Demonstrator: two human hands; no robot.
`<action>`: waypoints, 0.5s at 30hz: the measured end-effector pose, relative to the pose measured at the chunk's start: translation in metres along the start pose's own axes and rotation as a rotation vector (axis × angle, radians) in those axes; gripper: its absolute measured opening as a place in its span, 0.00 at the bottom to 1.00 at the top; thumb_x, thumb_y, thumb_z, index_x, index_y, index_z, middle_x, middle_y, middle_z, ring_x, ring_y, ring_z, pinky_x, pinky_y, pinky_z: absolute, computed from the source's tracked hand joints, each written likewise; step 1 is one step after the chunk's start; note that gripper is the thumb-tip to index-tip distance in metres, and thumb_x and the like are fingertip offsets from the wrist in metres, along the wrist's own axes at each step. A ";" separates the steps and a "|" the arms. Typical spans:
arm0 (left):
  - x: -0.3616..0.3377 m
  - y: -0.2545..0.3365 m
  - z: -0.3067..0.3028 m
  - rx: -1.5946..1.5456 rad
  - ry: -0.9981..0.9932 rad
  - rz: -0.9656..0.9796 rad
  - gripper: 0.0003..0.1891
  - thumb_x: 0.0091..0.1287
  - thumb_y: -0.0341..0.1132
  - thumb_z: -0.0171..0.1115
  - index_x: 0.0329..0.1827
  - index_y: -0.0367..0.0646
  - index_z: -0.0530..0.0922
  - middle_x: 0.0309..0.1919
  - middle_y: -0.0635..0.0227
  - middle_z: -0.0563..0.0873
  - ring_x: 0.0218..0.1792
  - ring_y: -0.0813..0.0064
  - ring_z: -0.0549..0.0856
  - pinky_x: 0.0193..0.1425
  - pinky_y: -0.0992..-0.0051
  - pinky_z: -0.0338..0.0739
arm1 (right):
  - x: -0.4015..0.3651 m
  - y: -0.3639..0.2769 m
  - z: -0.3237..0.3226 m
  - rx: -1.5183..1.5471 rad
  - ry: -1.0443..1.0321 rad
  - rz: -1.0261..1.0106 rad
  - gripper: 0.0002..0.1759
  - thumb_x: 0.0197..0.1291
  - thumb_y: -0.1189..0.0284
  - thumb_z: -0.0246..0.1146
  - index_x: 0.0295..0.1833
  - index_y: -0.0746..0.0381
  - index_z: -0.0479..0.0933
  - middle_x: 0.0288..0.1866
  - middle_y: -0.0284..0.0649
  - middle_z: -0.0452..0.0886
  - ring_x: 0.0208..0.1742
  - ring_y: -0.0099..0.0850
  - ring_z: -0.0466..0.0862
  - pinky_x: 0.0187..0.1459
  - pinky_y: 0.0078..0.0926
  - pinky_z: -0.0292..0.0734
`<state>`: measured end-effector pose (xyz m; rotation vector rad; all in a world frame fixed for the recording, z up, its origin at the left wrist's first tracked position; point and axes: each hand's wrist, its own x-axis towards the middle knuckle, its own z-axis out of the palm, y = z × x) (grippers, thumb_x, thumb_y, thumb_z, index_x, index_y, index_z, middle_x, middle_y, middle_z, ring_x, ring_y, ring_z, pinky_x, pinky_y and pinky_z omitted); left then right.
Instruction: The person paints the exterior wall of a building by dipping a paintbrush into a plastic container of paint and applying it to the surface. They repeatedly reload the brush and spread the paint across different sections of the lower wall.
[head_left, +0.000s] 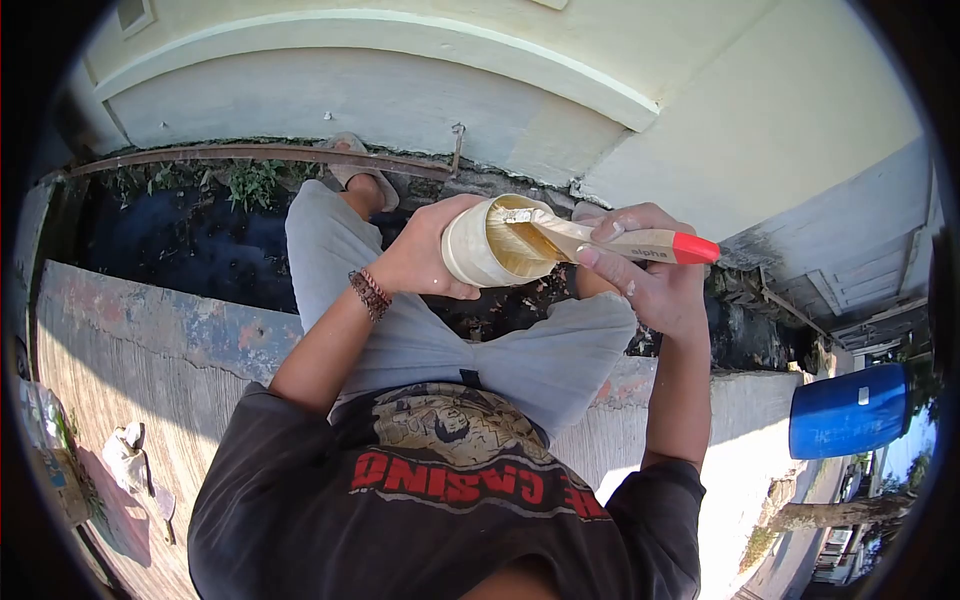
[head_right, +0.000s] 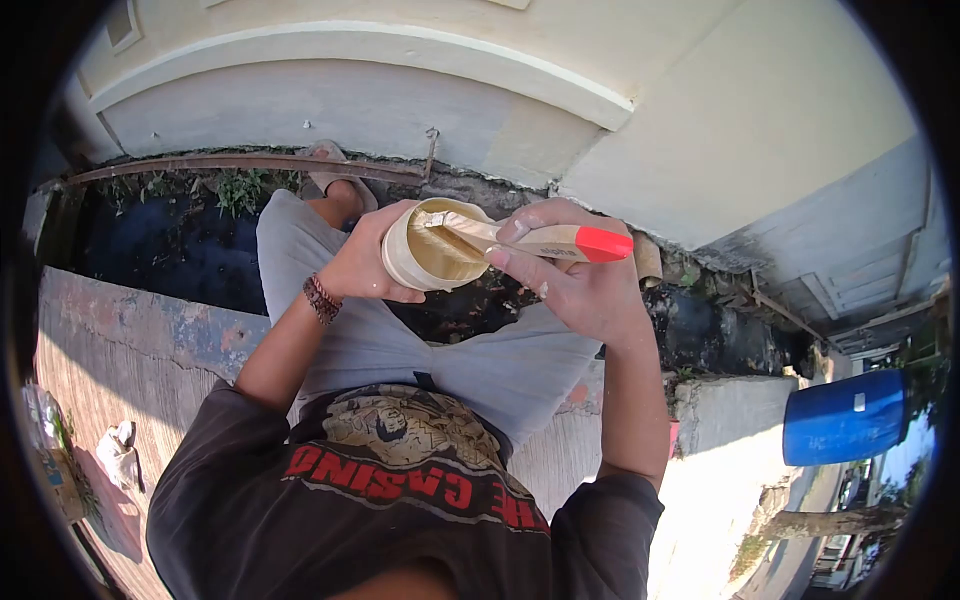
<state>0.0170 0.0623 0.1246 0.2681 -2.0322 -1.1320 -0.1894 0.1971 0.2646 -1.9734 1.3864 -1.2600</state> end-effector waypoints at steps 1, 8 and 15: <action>0.001 0.002 0.001 -0.024 -0.005 -0.016 0.48 0.29 0.35 0.84 0.62 0.38 0.74 0.53 0.61 0.83 0.54 0.67 0.83 0.62 0.69 0.75 | 0.002 0.000 0.001 -0.013 -0.011 -0.008 0.11 0.54 0.76 0.73 0.41 0.63 0.80 0.37 0.40 0.86 0.36 0.27 0.86 0.35 0.24 0.80; 0.003 0.011 0.004 -0.120 -0.008 -0.025 0.49 0.33 0.36 0.85 0.64 0.37 0.71 0.54 0.64 0.82 0.55 0.72 0.81 0.65 0.70 0.73 | 0.008 -0.011 0.010 -0.572 -0.161 -0.514 0.16 0.45 0.77 0.72 0.43 0.56 0.82 0.41 0.39 0.86 0.39 0.39 0.87 0.37 0.33 0.81; 0.006 0.020 0.001 -0.041 -0.003 -0.018 0.50 0.32 0.36 0.86 0.65 0.37 0.71 0.55 0.65 0.82 0.56 0.72 0.81 0.65 0.70 0.72 | -0.003 -0.021 -0.001 -0.547 -0.065 -0.486 0.16 0.45 0.79 0.73 0.43 0.59 0.82 0.41 0.40 0.85 0.42 0.38 0.87 0.42 0.31 0.83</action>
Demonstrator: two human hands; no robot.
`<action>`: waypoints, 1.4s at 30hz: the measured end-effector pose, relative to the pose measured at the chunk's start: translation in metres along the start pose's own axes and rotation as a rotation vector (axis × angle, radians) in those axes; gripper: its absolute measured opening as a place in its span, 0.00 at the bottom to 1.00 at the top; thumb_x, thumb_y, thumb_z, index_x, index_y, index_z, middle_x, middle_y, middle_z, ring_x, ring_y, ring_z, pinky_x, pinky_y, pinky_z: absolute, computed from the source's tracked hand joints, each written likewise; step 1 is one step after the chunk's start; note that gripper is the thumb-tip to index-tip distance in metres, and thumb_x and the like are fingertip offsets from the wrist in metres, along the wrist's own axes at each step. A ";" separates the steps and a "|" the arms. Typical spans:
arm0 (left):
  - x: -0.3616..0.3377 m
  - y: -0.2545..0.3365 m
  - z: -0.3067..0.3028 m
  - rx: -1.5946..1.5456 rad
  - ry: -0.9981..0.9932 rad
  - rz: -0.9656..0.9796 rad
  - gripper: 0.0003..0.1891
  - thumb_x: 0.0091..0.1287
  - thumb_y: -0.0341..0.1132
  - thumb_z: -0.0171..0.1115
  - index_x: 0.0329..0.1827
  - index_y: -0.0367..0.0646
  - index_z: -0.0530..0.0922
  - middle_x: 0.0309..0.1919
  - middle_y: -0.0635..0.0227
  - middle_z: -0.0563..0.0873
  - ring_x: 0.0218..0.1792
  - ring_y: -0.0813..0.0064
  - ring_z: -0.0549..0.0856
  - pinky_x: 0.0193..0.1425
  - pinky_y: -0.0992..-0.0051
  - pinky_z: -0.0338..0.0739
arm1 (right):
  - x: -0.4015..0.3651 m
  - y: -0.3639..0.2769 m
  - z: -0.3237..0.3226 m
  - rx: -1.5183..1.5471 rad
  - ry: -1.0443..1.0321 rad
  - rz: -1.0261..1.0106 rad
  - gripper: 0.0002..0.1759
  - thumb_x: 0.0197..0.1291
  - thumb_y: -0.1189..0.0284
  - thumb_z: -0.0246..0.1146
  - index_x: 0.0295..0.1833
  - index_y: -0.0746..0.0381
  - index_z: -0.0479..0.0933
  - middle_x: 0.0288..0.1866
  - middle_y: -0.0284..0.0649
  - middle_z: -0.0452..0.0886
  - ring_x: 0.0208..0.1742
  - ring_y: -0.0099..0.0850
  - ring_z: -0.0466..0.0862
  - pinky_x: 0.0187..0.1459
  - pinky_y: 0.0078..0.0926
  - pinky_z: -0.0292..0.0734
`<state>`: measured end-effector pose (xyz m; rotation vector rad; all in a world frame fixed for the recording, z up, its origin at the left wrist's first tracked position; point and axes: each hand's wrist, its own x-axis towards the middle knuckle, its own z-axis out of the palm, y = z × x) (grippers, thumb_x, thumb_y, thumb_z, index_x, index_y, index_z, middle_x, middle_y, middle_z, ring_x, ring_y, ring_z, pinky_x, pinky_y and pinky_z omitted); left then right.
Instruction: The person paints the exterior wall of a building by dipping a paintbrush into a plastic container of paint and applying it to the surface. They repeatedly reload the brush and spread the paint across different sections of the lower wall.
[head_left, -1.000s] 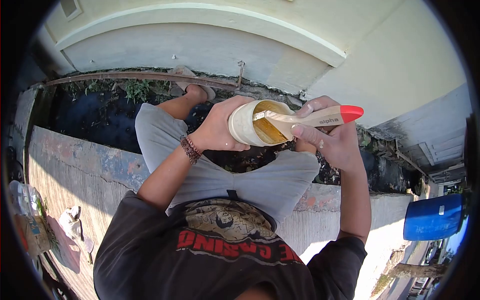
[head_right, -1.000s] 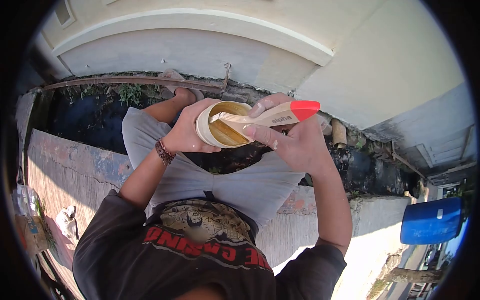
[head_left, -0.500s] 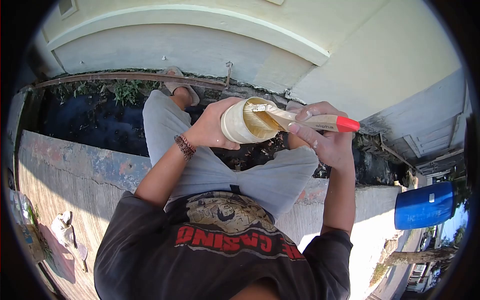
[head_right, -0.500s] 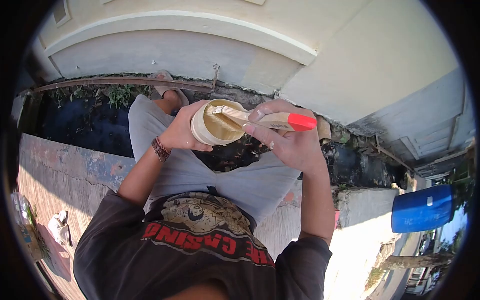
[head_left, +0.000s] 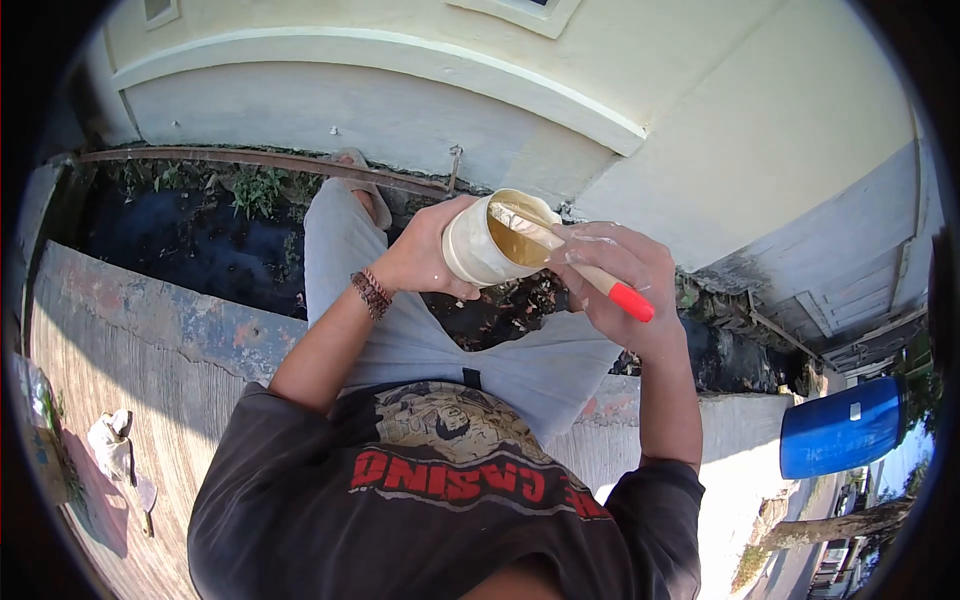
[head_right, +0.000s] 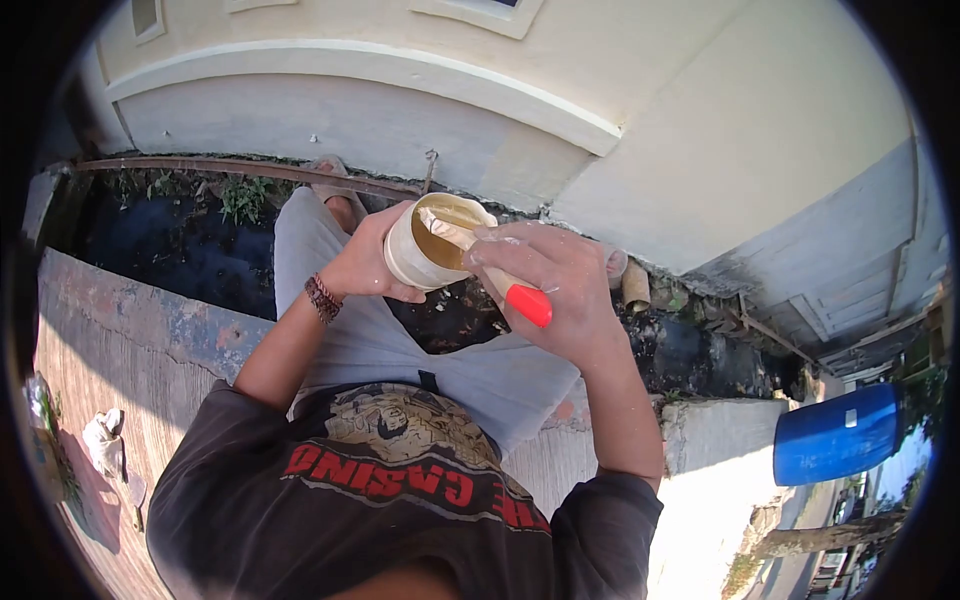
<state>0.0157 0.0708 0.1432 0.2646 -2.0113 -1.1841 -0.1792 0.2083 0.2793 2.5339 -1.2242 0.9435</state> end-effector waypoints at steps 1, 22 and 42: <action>-0.001 0.001 0.001 0.021 0.025 0.004 0.49 0.30 0.35 0.85 0.63 0.38 0.73 0.53 0.63 0.83 0.55 0.69 0.82 0.64 0.69 0.74 | -0.002 0.004 -0.004 0.141 0.038 0.078 0.15 0.47 0.81 0.73 0.42 0.60 0.82 0.41 0.40 0.85 0.41 0.36 0.87 0.43 0.30 0.83; 0.015 -0.073 -0.057 0.038 0.273 -0.343 0.47 0.34 0.31 0.86 0.63 0.37 0.71 0.55 0.63 0.83 0.56 0.69 0.82 0.64 0.67 0.75 | -0.102 0.172 0.202 1.537 1.462 1.124 0.12 0.64 0.77 0.63 0.51 0.61 0.71 0.51 0.41 0.80 0.52 0.33 0.84 0.53 0.31 0.84; 0.100 -0.138 -0.065 0.134 0.409 -0.412 0.59 0.41 0.41 0.81 0.75 0.32 0.53 0.69 0.48 0.67 0.67 0.49 0.71 0.71 0.53 0.67 | -0.048 0.288 0.358 0.379 1.215 0.658 0.13 0.53 0.82 0.69 0.43 0.62 0.76 0.42 0.46 0.80 0.42 0.38 0.82 0.43 0.30 0.80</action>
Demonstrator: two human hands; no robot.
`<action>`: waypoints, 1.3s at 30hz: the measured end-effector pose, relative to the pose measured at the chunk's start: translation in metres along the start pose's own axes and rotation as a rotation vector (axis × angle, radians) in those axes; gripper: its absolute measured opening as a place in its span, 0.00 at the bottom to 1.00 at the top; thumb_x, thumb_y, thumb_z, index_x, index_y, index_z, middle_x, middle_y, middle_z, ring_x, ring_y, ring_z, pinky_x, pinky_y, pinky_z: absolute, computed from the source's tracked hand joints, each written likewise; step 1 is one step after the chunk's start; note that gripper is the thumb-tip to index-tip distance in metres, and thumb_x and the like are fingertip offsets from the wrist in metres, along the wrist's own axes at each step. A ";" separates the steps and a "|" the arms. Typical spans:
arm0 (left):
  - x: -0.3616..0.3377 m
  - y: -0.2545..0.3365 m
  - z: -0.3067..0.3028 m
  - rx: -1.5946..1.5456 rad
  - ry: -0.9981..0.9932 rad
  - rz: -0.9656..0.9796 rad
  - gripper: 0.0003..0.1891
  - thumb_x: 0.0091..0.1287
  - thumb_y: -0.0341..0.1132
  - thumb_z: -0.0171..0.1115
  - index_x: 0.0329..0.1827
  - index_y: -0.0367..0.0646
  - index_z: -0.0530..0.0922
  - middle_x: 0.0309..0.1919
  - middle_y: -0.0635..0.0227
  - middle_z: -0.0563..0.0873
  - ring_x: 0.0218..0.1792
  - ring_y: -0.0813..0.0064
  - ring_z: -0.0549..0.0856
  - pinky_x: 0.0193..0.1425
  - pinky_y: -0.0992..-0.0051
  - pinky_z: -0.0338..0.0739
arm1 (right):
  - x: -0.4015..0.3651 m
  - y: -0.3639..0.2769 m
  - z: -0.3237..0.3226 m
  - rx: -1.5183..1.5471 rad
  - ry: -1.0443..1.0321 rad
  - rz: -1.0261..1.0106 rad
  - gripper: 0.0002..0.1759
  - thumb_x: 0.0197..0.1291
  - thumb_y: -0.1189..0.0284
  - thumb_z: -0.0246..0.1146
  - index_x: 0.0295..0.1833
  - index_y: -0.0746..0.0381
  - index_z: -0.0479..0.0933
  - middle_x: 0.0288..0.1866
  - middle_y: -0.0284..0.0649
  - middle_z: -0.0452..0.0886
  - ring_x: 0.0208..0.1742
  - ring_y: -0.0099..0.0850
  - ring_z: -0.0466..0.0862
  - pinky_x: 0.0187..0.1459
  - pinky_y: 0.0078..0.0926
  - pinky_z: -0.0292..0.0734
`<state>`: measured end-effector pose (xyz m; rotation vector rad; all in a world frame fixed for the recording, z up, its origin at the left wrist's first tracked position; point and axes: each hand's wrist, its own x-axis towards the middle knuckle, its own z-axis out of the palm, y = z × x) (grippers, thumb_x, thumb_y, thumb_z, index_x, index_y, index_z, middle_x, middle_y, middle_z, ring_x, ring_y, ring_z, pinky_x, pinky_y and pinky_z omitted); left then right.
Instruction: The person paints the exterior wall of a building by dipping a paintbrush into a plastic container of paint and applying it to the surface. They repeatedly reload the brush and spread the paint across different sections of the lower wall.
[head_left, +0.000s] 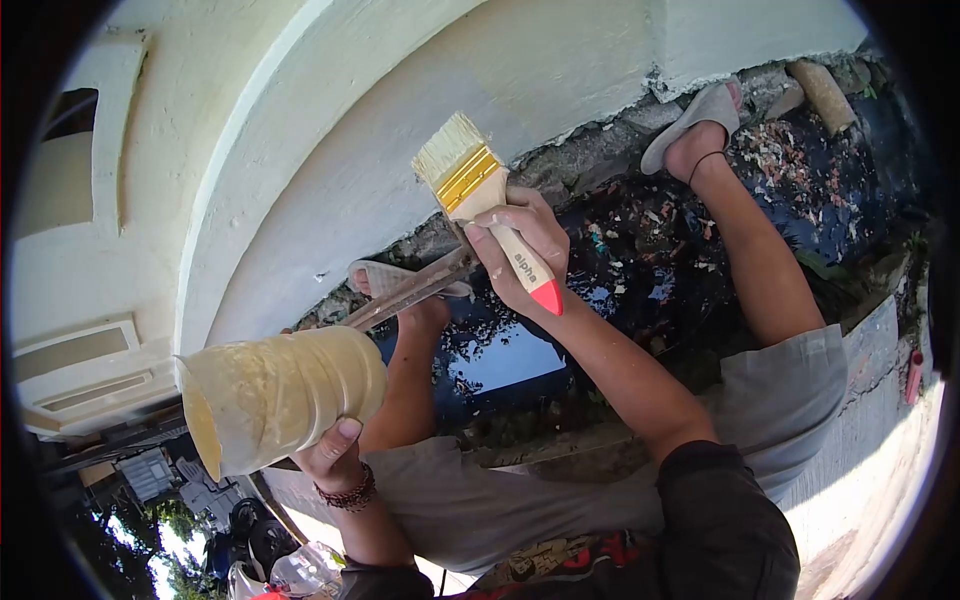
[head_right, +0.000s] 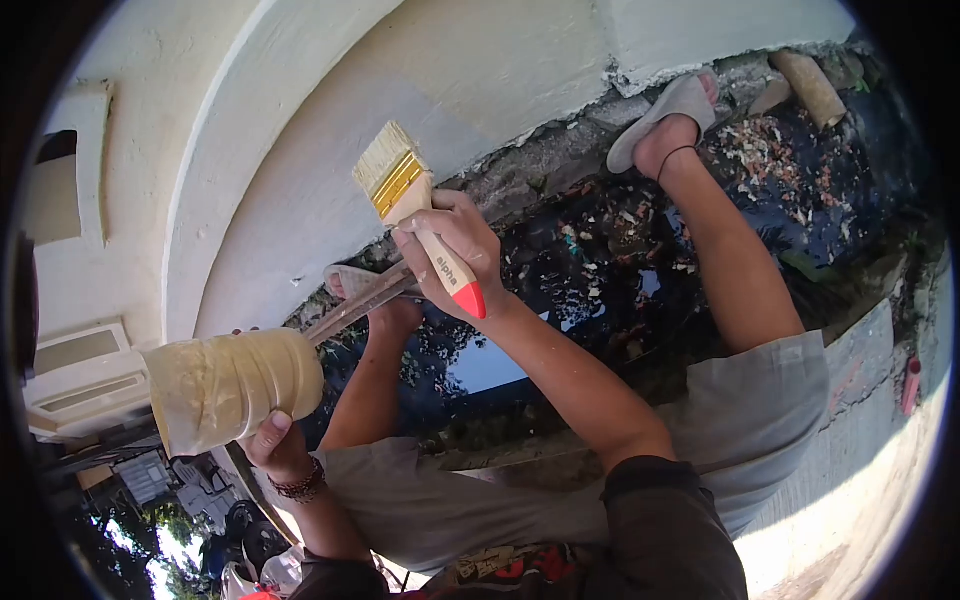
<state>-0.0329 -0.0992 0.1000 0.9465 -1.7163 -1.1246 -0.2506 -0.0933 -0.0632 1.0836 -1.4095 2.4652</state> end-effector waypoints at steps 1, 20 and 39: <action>-0.002 -0.003 0.001 0.015 -0.003 0.030 0.54 0.42 0.36 0.72 0.75 0.32 0.54 0.70 0.45 0.64 0.71 0.46 0.66 0.72 0.45 0.65 | 0.002 0.003 0.003 0.049 0.011 0.008 0.13 0.53 0.82 0.70 0.43 0.62 0.76 0.42 0.46 0.80 0.43 0.38 0.83 0.43 0.30 0.80; 0.013 -0.016 0.040 -0.243 -0.163 -0.070 0.49 0.45 0.54 0.80 0.69 0.52 0.63 0.60 0.67 0.71 0.64 0.67 0.66 0.76 0.55 0.51 | 0.053 0.029 0.034 0.321 0.113 -0.069 0.15 0.54 0.78 0.71 0.47 0.63 0.78 0.47 0.47 0.82 0.46 0.38 0.85 0.46 0.30 0.83; 0.008 -0.024 0.030 -0.092 -0.128 -0.031 0.65 0.24 0.43 0.90 0.72 0.56 0.59 0.63 0.67 0.69 0.66 0.55 0.68 0.71 0.42 0.60 | 0.048 0.030 0.028 0.288 0.114 -0.013 0.13 0.54 0.80 0.70 0.46 0.63 0.80 0.47 0.49 0.82 0.44 0.36 0.86 0.43 0.29 0.84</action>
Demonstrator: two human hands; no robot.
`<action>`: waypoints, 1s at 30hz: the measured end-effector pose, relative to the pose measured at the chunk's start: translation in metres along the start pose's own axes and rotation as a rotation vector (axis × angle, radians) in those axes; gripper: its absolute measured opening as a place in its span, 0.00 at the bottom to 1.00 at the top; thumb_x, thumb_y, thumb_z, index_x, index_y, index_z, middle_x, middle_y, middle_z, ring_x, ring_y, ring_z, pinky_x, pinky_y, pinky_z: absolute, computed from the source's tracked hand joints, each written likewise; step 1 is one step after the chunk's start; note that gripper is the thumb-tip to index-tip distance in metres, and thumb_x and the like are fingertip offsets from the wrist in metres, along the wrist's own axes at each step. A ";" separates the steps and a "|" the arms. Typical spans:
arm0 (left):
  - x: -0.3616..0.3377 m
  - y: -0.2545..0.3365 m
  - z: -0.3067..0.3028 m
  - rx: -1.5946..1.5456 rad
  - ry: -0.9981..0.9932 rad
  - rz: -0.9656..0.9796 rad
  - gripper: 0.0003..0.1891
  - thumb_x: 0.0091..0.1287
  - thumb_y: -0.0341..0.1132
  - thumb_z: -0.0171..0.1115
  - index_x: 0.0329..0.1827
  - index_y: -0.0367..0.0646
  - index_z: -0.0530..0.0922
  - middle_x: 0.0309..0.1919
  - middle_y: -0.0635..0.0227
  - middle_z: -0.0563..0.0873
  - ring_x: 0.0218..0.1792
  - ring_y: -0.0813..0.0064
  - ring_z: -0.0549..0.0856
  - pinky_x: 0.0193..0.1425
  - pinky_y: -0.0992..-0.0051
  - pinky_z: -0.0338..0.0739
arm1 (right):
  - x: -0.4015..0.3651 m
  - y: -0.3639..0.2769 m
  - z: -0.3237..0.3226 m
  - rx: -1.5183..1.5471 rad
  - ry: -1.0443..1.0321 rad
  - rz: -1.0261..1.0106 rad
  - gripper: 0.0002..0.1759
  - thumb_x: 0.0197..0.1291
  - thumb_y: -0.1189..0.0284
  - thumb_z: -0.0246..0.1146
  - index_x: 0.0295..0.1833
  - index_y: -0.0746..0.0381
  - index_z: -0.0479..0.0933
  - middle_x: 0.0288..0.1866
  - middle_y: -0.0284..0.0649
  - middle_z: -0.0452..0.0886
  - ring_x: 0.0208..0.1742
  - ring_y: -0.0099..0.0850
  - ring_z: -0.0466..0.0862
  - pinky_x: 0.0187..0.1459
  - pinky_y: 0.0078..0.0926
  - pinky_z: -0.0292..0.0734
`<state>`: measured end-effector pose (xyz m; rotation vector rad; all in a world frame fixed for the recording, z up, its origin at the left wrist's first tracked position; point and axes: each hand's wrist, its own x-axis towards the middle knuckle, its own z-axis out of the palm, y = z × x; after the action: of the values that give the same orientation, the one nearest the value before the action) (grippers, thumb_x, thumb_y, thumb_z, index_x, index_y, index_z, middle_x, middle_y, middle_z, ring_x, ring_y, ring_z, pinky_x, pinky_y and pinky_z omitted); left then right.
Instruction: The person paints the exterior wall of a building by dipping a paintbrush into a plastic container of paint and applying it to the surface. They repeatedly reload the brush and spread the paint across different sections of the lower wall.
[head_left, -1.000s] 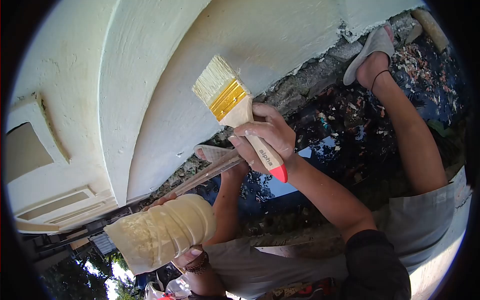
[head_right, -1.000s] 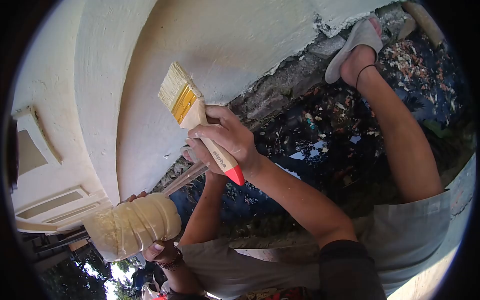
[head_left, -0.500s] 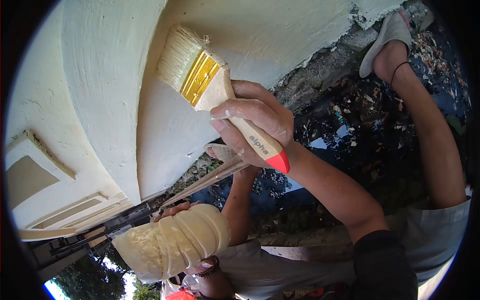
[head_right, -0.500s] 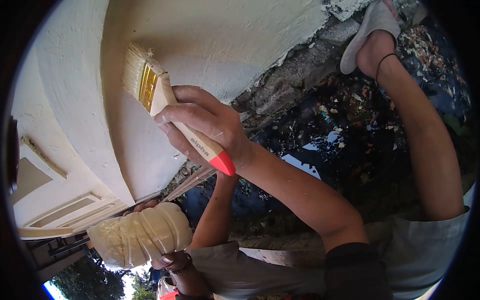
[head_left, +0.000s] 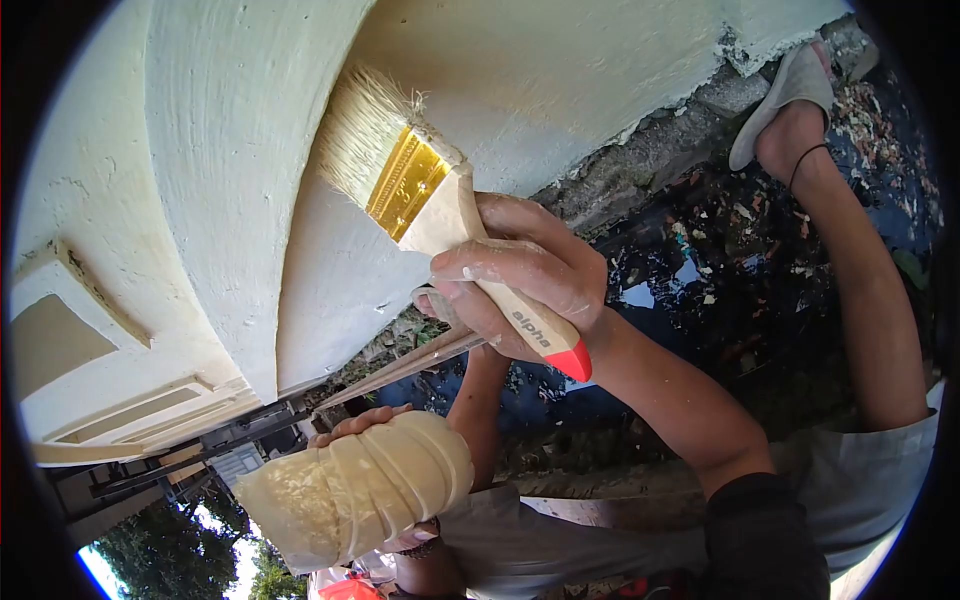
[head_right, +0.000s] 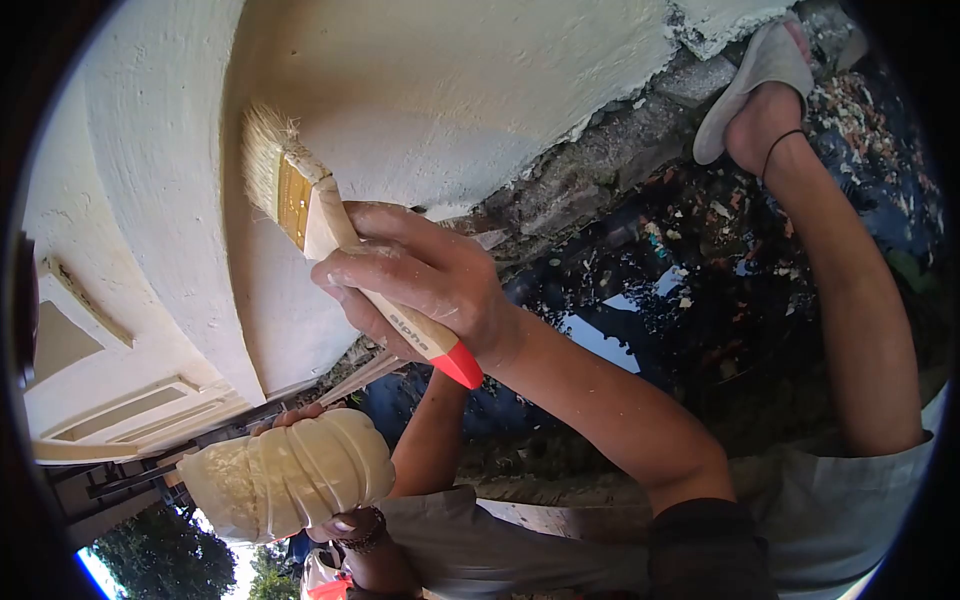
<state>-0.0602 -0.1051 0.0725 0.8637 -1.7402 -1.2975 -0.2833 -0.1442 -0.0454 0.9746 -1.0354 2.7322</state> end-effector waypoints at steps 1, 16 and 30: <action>-0.001 0.001 0.002 0.004 -0.002 -0.009 0.65 0.24 0.43 0.90 0.72 0.56 0.59 0.63 0.67 0.69 0.66 0.55 0.68 0.71 0.42 0.60 | 0.008 -0.003 0.003 0.016 0.032 -0.042 0.11 0.55 0.81 0.70 0.44 0.64 0.79 0.45 0.48 0.82 0.42 0.35 0.87 0.39 0.28 0.85; 0.000 0.008 -0.002 0.062 0.018 0.006 0.65 0.30 0.47 0.89 0.74 0.52 0.53 0.63 0.60 0.69 0.66 0.51 0.70 0.68 0.41 0.65 | -0.038 0.025 -0.015 -0.148 0.031 0.043 0.13 0.52 0.84 0.70 0.44 0.64 0.79 0.49 0.50 0.80 0.45 0.39 0.85 0.45 0.32 0.83; -0.006 -0.003 -0.016 0.002 -0.019 0.110 0.68 0.26 0.46 0.90 0.73 0.50 0.53 0.62 0.56 0.69 0.63 0.48 0.73 0.66 0.43 0.70 | -0.064 0.016 0.015 -0.077 -0.042 0.050 0.16 0.52 0.81 0.71 0.46 0.60 0.78 0.51 0.50 0.78 0.48 0.39 0.84 0.48 0.30 0.81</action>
<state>-0.0436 -0.1077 0.0714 0.7484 -1.7785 -1.2350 -0.2287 -0.1560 -0.0833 1.0122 -1.1784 2.6994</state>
